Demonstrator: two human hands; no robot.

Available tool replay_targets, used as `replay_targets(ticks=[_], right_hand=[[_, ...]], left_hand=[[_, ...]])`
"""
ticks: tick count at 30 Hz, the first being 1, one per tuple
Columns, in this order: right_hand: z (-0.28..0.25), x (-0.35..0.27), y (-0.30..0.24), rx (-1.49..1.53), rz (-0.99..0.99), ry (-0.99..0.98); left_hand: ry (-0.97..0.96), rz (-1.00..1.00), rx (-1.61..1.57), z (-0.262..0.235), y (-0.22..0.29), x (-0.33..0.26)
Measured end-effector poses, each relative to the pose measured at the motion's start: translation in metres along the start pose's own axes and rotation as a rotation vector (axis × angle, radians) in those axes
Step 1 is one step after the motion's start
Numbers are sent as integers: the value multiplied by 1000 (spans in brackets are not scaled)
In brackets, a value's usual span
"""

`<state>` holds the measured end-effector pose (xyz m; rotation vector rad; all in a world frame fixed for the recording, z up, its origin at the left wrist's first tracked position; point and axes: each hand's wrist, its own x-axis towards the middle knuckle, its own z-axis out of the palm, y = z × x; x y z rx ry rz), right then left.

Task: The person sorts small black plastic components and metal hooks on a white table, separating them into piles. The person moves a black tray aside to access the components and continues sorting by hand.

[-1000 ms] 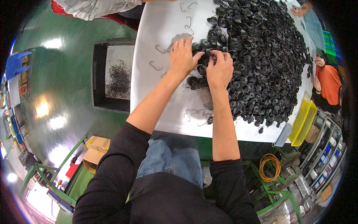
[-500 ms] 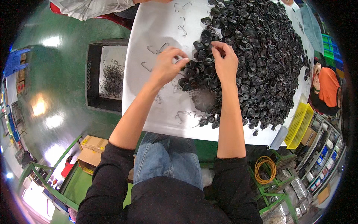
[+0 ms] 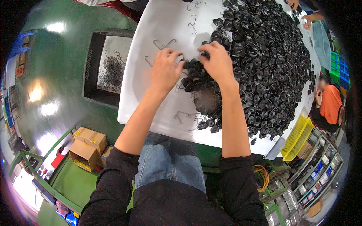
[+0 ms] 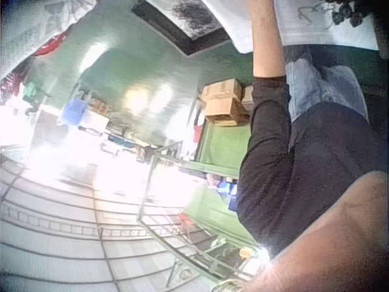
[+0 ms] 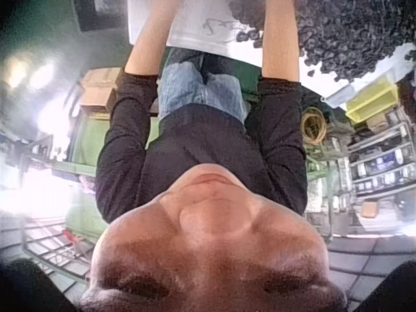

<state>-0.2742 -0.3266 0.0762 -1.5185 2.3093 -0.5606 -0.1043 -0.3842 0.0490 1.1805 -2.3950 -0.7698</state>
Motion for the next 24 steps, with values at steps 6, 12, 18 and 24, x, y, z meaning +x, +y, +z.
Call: replay_targets(ticks=[6,12,18,24], right_hand=[[2,-22,1,-22,-95,-25],[4,-28,-10,36,-131,67],[14,-24,-10,161,29,-87],[-9,-45,-4,1245,390,-254]], left_hand=[[-188,26,6,11,13,13],[-263,-503,-634,-42,-34,1],[-246,-665,-1630,-41,-41,10],[-27,-303,-39,-1,-17,29]])
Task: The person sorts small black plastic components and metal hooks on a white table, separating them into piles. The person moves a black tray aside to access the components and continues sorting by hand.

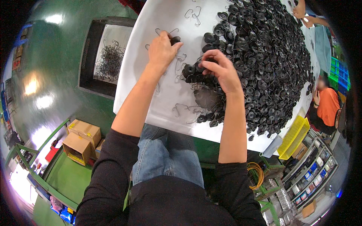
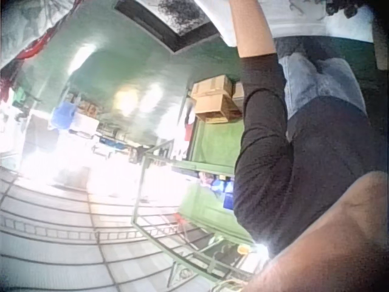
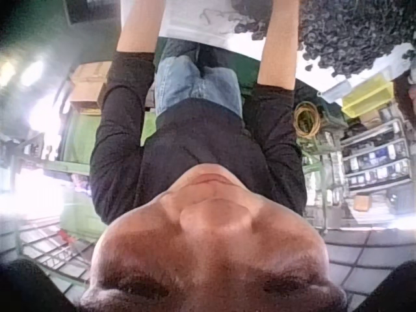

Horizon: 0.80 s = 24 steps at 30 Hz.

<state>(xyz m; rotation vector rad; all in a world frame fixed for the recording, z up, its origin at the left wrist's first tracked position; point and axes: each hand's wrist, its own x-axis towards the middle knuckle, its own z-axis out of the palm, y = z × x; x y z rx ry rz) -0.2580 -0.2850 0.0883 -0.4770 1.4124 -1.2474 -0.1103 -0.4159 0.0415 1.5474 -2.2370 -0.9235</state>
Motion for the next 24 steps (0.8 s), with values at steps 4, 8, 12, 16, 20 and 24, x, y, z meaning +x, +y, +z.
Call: replay_targets(ticks=[4,8,12,16,20,24], right_hand=[[43,10,19,-1412,91,151],[45,14,19,-1332,106,28],[9,-4,3,-729,159,94],[-5,-33,8,-655,152,211],[2,-48,23,-651,83,257],[10,-52,27,-632,8,330]], left_hand=[[-173,-87,-217,-8,-5,-3],[-490,-236,-971,-43,-25,-21],[-543,-355,-1364,-49,-33,-52],[-491,-181,-691,-10,-12,-77],[-186,150,-247,9,4,-96],[-213,-152,-691,-19,-15,-84]])
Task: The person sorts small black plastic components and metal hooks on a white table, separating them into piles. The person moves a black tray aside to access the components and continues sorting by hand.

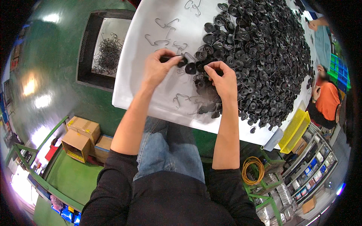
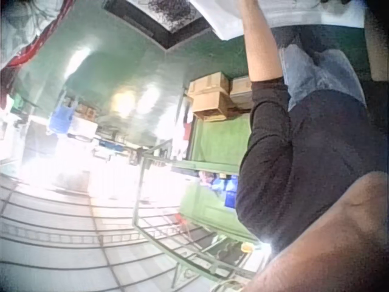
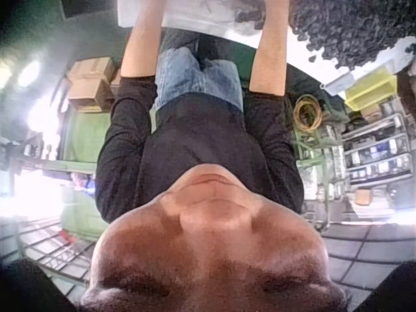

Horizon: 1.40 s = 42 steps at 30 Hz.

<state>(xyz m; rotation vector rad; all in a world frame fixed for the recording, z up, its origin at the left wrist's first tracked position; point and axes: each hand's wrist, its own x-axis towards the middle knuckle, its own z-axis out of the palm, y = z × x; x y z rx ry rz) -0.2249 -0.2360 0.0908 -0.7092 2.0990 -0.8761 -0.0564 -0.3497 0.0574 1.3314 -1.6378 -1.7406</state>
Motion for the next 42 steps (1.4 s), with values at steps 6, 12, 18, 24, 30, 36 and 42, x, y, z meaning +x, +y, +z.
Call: replay_targets(ticks=[6,12,18,24,30,36,42], right_hand=[[21,6,-5,-293,-320,31],[54,26,-14,-718,-328,118],[53,42,-15,-816,-244,-67],[74,28,-18,-573,-348,-66],[51,42,-22,-134,-151,-300],[-39,39,-19,537,178,-208],[9,61,-35,-781,-145,47]], left_hand=[[-69,-270,-31,-34,11,3],[-204,-384,-444,-47,4,-4],[-340,-184,-969,-61,-10,-16],[-20,-202,230,-32,-17,-14],[72,156,513,0,-24,-28],[-535,-333,-549,-38,-17,-27],[-489,-297,-951,-31,-12,-21]])
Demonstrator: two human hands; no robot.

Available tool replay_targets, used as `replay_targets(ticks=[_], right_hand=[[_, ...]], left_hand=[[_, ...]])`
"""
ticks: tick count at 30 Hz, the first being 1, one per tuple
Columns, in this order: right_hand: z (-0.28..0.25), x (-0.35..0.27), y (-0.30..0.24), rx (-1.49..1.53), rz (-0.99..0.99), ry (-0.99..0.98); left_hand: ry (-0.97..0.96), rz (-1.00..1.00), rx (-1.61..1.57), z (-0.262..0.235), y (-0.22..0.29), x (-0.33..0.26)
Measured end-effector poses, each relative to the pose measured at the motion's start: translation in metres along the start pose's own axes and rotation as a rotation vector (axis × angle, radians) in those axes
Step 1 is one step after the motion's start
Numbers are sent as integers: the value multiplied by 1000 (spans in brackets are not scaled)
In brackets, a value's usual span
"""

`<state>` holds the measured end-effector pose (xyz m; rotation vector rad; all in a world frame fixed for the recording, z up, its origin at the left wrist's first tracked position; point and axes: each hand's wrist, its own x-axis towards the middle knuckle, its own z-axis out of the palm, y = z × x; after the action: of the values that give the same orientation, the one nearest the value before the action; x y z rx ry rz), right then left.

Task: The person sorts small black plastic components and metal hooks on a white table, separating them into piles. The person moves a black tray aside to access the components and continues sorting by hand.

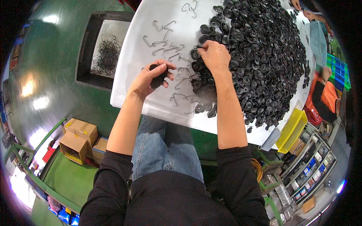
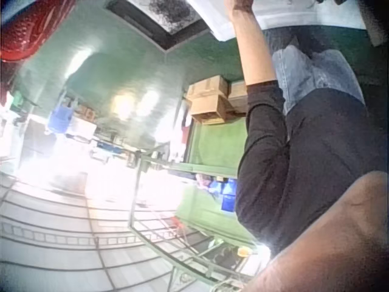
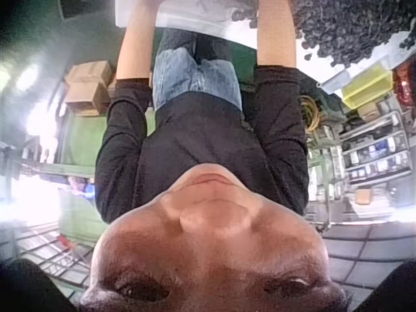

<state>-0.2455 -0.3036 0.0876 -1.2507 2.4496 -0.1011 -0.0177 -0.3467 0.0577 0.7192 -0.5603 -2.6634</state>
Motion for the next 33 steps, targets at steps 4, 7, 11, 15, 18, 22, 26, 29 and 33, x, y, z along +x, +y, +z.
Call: replay_targets(ticks=[4,7,11,15,18,22,26,29,33], right_hand=[[2,-14,-10,643,10,-341],[4,-20,-9,389,57,-166],[8,-18,4,471,121,-101],[4,-18,20,503,264,-156],[-3,-24,28,783,266,-276],[-5,-29,32,765,230,-202],[-2,-35,37,589,243,-156],[-2,-41,42,466,301,-110],[-3,-48,45,310,223,46]], left_hand=[[258,-26,174,1,8,7],[366,-31,223,2,14,10],[506,11,325,2,22,10],[629,145,596,4,23,15],[665,283,907,7,19,21],[755,256,906,5,28,28],[848,298,1017,-3,40,23],[729,408,1196,-4,36,29],[549,524,1380,7,18,55]])
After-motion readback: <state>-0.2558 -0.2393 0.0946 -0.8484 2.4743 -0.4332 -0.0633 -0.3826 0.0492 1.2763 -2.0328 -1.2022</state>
